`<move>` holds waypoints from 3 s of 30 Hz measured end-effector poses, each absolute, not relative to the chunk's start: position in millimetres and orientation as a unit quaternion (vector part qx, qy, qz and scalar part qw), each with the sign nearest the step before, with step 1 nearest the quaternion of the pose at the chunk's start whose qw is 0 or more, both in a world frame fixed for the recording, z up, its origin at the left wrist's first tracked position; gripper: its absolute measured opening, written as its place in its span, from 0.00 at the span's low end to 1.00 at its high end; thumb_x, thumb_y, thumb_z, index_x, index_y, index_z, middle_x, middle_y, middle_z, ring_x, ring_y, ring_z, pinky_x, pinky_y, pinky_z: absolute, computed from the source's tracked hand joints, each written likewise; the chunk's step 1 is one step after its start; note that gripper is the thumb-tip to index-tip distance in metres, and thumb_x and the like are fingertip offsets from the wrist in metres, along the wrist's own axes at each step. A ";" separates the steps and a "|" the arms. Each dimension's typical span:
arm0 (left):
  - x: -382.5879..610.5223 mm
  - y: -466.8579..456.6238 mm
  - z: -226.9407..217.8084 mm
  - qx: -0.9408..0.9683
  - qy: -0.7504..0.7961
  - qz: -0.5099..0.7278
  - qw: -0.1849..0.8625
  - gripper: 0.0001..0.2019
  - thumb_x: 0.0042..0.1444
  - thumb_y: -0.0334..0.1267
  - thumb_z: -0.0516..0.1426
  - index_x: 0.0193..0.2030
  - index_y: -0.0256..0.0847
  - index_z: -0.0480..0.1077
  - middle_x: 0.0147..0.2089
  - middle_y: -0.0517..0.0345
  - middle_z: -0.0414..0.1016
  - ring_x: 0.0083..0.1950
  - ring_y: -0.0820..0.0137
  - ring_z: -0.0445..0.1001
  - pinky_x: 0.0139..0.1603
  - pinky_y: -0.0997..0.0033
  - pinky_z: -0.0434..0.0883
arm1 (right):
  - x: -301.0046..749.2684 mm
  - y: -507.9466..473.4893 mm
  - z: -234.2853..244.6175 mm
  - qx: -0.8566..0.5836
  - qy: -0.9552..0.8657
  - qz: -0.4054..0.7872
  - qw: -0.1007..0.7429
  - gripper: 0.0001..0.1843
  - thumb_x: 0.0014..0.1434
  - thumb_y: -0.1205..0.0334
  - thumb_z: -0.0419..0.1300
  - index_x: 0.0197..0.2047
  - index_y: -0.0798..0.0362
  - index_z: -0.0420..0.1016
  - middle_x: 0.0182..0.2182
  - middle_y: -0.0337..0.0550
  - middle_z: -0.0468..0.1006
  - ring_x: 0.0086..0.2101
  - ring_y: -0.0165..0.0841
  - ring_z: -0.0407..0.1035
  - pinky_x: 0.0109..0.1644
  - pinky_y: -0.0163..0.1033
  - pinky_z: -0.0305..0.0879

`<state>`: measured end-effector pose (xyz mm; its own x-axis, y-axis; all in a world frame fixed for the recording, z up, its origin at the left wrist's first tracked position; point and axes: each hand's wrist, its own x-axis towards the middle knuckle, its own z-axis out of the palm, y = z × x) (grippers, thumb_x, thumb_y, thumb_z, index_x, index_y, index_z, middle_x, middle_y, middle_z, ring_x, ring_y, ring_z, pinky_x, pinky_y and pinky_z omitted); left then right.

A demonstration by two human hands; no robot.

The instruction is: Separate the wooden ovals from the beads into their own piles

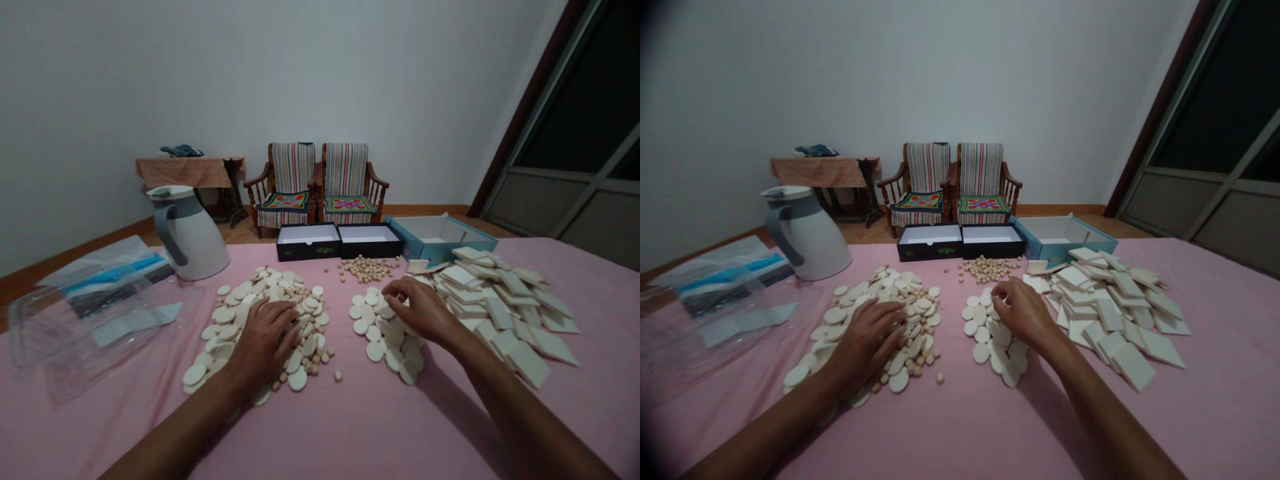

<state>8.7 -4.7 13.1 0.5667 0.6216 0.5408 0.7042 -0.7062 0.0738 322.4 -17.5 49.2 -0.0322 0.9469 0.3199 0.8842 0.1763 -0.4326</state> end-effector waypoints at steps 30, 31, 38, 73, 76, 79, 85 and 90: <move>73.4 71.2 35.7 -0.851 -0.396 -0.336 -0.081 0.09 0.58 0.36 0.55 0.41 0.38 0.75 0.39 0.53 0.79 0.40 0.66 0.77 0.43 0.66 0.72 | 330.1 -43.4 10.6 -0.539 -0.727 0.058 0.421 0.09 0.61 0.66 0.52 0.38 0.53 0.74 0.33 0.46 0.74 0.35 0.35 0.68 0.40 0.40 0.64; 71.8 71.2 35.6 -0.846 -0.401 -0.340 -0.084 0.09 0.58 0.36 0.55 0.40 0.37 0.75 0.38 0.53 0.80 0.40 0.66 0.77 0.43 0.66 0.72 | 326.3 -45.3 10.1 -0.529 -0.739 0.069 0.411 0.10 0.61 0.66 0.52 0.38 0.54 0.74 0.34 0.46 0.74 0.36 0.35 0.68 0.40 0.40 0.64; 54.9 57.0 35.4 -0.863 -0.401 -0.301 -0.065 0.09 0.59 0.36 0.54 0.40 0.37 0.75 0.39 0.52 0.79 0.41 0.65 0.76 0.44 0.65 0.71 | 281.7 -64.4 10.2 -0.476 -0.799 0.164 0.329 0.10 0.62 0.68 0.51 0.41 0.54 0.74 0.35 0.45 0.71 0.36 0.31 0.66 0.39 0.37 0.62; -5.4 13.4 8.9 -0.869 -0.398 -0.291 0.028 0.10 0.63 0.37 0.50 0.42 0.39 0.73 0.44 0.51 0.76 0.49 0.62 0.71 0.53 0.56 0.63 | 162.2 -115.2 19.6 -0.195 -0.942 0.254 0.099 0.11 0.58 0.67 0.54 0.44 0.51 0.71 0.42 0.43 0.72 0.39 0.31 0.65 0.38 0.33 0.61; -4.8 13.0 9.0 -0.869 -0.398 -0.291 0.032 0.10 0.63 0.37 0.51 0.42 0.39 0.73 0.44 0.51 0.77 0.49 0.62 0.71 0.53 0.56 0.63 | 167.5 -110.5 21.8 -0.244 -0.932 0.245 0.108 0.13 0.55 0.72 0.53 0.43 0.52 0.70 0.39 0.42 0.72 0.35 0.30 0.64 0.35 0.32 0.59; -4.7 13.7 8.2 -0.867 -0.399 -0.297 0.035 0.10 0.63 0.37 0.51 0.42 0.39 0.73 0.44 0.52 0.76 0.49 0.62 0.71 0.53 0.56 0.63 | 189.4 -83.1 32.8 -0.350 -0.899 0.223 0.137 0.12 0.53 0.74 0.53 0.39 0.54 0.70 0.39 0.44 0.71 0.34 0.29 0.64 0.34 0.32 0.57; -6.8 16.3 6.2 -0.868 -0.389 -0.306 0.039 0.10 0.62 0.37 0.51 0.42 0.40 0.73 0.44 0.51 0.77 0.48 0.62 0.71 0.52 0.56 0.64 | 245.0 -2.5 40.6 -0.568 -0.794 0.049 0.210 0.16 0.55 0.77 0.50 0.43 0.56 0.72 0.39 0.49 0.70 0.35 0.33 0.65 0.37 0.36 0.57; -7.8 16.3 6.3 -0.870 -0.391 -0.298 0.040 0.10 0.63 0.36 0.51 0.42 0.38 0.72 0.44 0.51 0.76 0.48 0.62 0.71 0.52 0.56 0.64 | 249.9 14.8 30.2 -0.548 -0.792 0.049 0.264 0.13 0.56 0.74 0.53 0.40 0.55 0.74 0.38 0.46 0.74 0.38 0.33 0.67 0.43 0.37 0.59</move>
<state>-7.8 16.3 6.3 0.5174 0.6561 0.5494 0.7034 -0.6917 0.1636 249.9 14.8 30.2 -0.2597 0.8940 0.3652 0.8425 0.3946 -0.3668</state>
